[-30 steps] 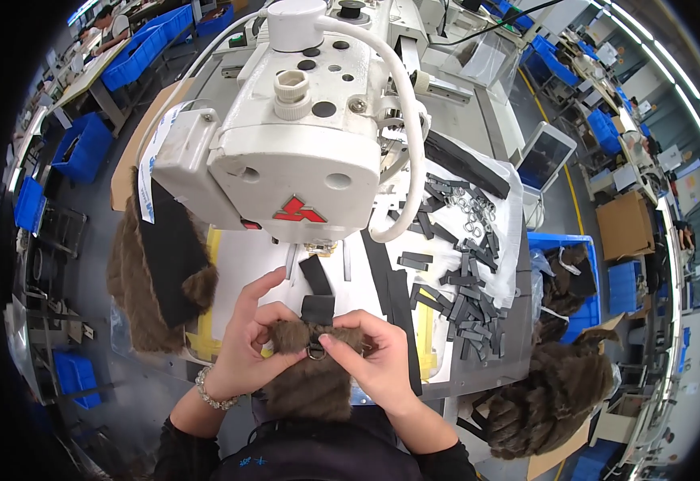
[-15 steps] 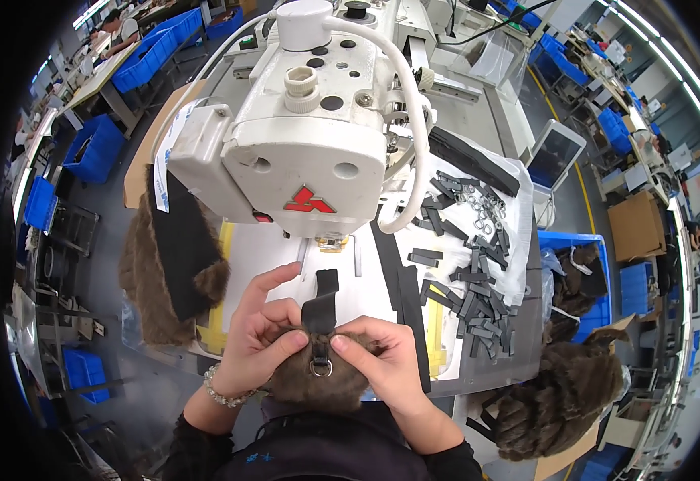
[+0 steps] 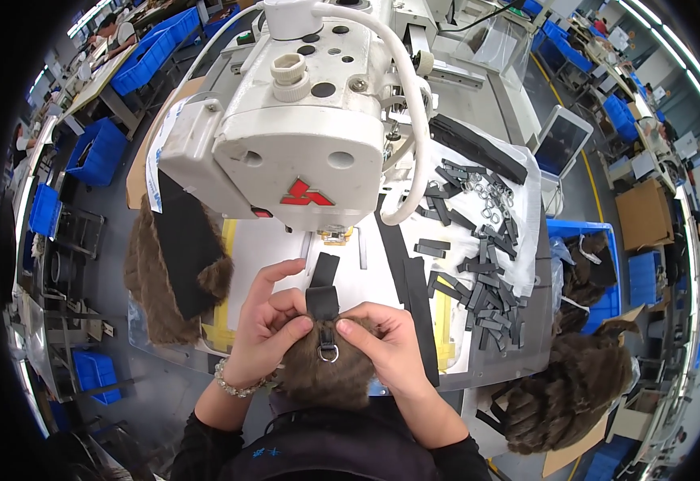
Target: The person sews pieces of fur and leather straps together using an industrial sewing machine and thread.
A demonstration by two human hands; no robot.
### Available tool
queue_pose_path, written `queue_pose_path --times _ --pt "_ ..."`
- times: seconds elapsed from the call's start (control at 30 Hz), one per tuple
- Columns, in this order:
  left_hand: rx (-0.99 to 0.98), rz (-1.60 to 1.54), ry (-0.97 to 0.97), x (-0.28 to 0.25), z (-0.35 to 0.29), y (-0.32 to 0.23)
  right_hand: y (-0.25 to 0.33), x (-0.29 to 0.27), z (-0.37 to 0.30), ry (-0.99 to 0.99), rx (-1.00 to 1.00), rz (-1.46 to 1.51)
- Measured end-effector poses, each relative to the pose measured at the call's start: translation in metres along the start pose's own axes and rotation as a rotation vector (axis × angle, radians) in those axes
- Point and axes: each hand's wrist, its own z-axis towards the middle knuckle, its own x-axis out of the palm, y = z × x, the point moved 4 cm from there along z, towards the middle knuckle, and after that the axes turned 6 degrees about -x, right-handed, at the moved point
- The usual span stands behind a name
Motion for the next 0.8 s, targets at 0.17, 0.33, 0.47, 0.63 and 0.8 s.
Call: queue_pose_path --times 0.17,0.33,0.47,0.63,0.8 --pt "0.026 0.033 -0.037 -0.002 0.002 -0.003 0.002 0.01 0.002 -0.084 -0.059 0.04" --pt "0.125 0.076 -0.059 -0.013 -0.003 -0.005 0.006 0.002 -0.012 0.042 -0.456 -0.734" --pt "0.393 -0.006 0.068 -0.035 -0.014 -0.008 0.022 0.019 -0.028 0.129 -1.106 -1.18" --pt "0.511 0.023 0.072 -0.037 -0.024 -0.009 0.027 0.027 -0.038 0.146 -1.249 -1.268" --pt "0.372 0.053 -0.203 -0.036 -0.023 -0.007 0.022 0.017 -0.04 0.11 -0.82 -0.968"
